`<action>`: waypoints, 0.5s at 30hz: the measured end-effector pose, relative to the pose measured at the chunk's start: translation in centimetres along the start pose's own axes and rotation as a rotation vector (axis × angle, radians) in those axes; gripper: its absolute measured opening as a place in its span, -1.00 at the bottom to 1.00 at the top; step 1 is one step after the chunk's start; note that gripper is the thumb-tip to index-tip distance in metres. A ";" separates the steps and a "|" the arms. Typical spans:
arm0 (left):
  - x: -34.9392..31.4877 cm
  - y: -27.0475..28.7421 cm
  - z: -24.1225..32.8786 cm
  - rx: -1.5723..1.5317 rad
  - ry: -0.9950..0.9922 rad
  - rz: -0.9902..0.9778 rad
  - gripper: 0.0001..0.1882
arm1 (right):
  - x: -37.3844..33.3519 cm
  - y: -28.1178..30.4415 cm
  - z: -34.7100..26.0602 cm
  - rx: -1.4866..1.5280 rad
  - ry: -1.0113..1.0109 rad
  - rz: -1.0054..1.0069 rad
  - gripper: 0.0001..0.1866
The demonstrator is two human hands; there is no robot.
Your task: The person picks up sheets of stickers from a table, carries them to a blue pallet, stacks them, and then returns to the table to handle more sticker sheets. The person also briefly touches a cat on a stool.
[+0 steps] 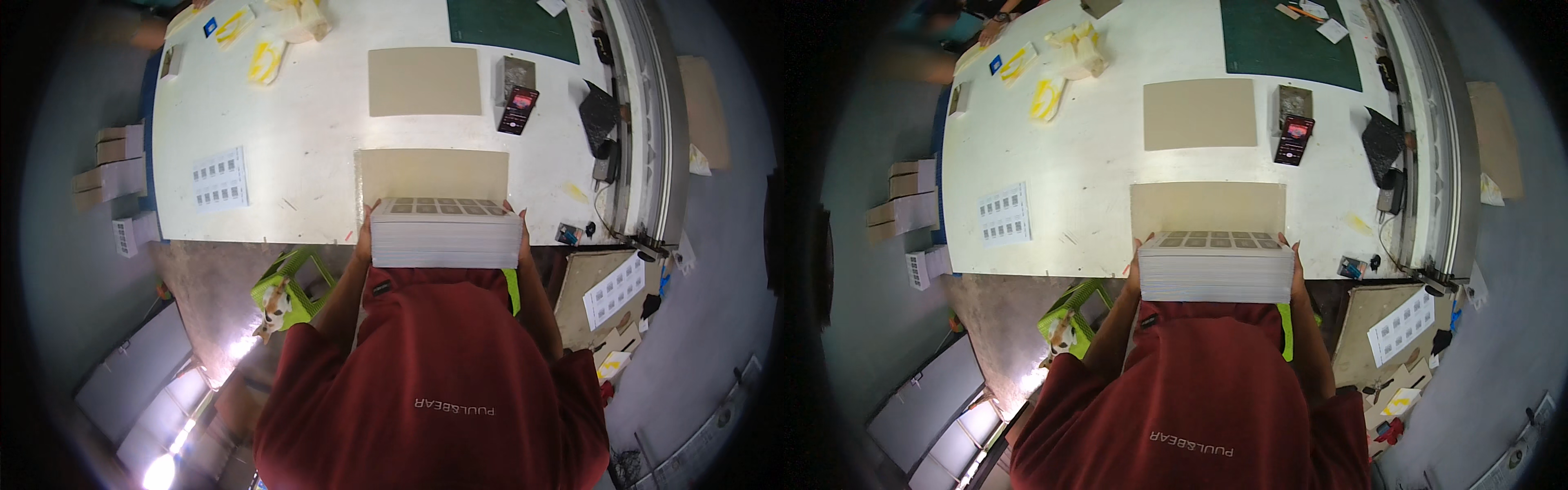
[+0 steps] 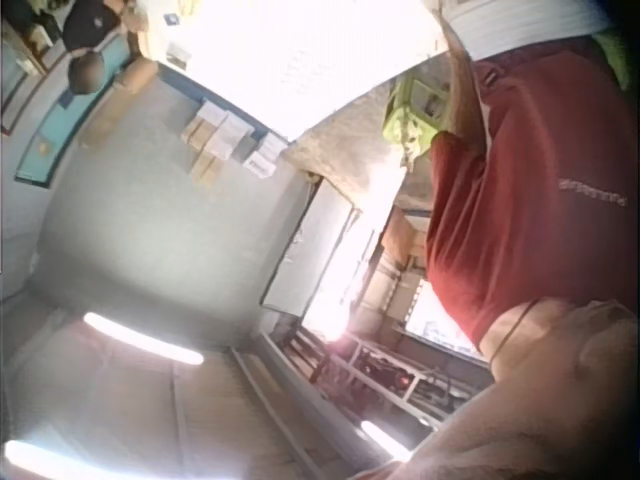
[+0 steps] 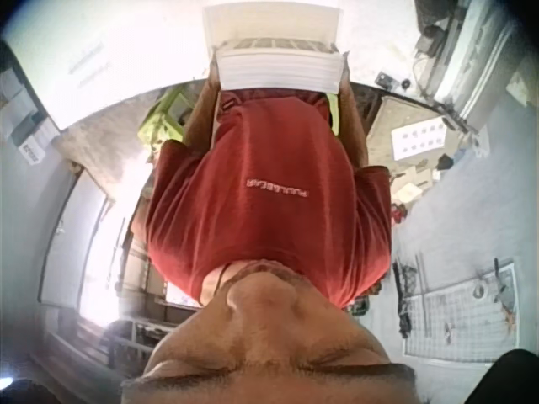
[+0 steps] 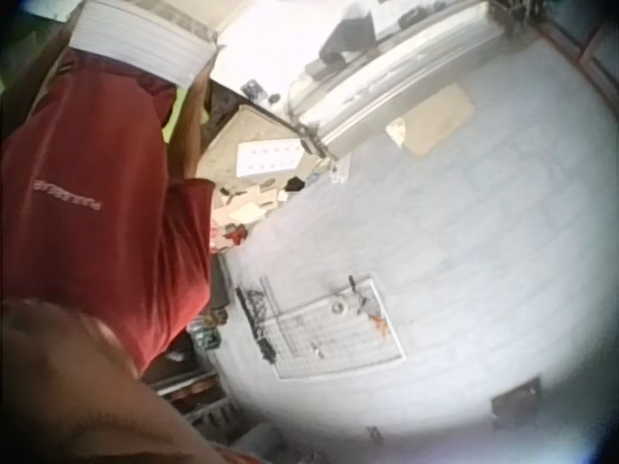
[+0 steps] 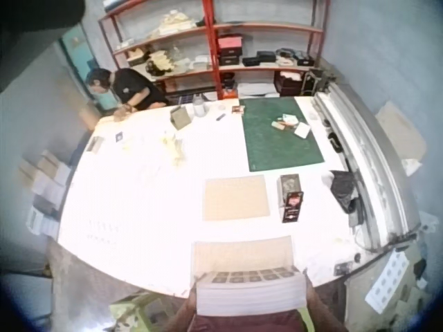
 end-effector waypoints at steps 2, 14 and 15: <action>0.0 -0.3 -0.2 -0.030 -0.014 -0.031 -0.09 | 0.0 0.0 -0.1 -0.037 0.014 0.053 -0.19; -0.2 -1.7 0.7 -0.058 0.025 -0.011 -0.17 | -0.2 -0.3 -0.3 0.083 0.018 0.076 -0.14; -0.4 -1.7 0.6 -0.055 0.024 -0.007 -0.17 | -0.4 -0.2 -0.1 0.082 0.012 0.079 -0.14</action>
Point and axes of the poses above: each hand's wrist, its own x-axis towards the middle knuckle, its own y-axis out of the back of the hand, z = x × y, the point moved 10 cm from there along x, towards the middle knuckle, and after that the axes turned 7 degrees about y, right-handed, at the moved point
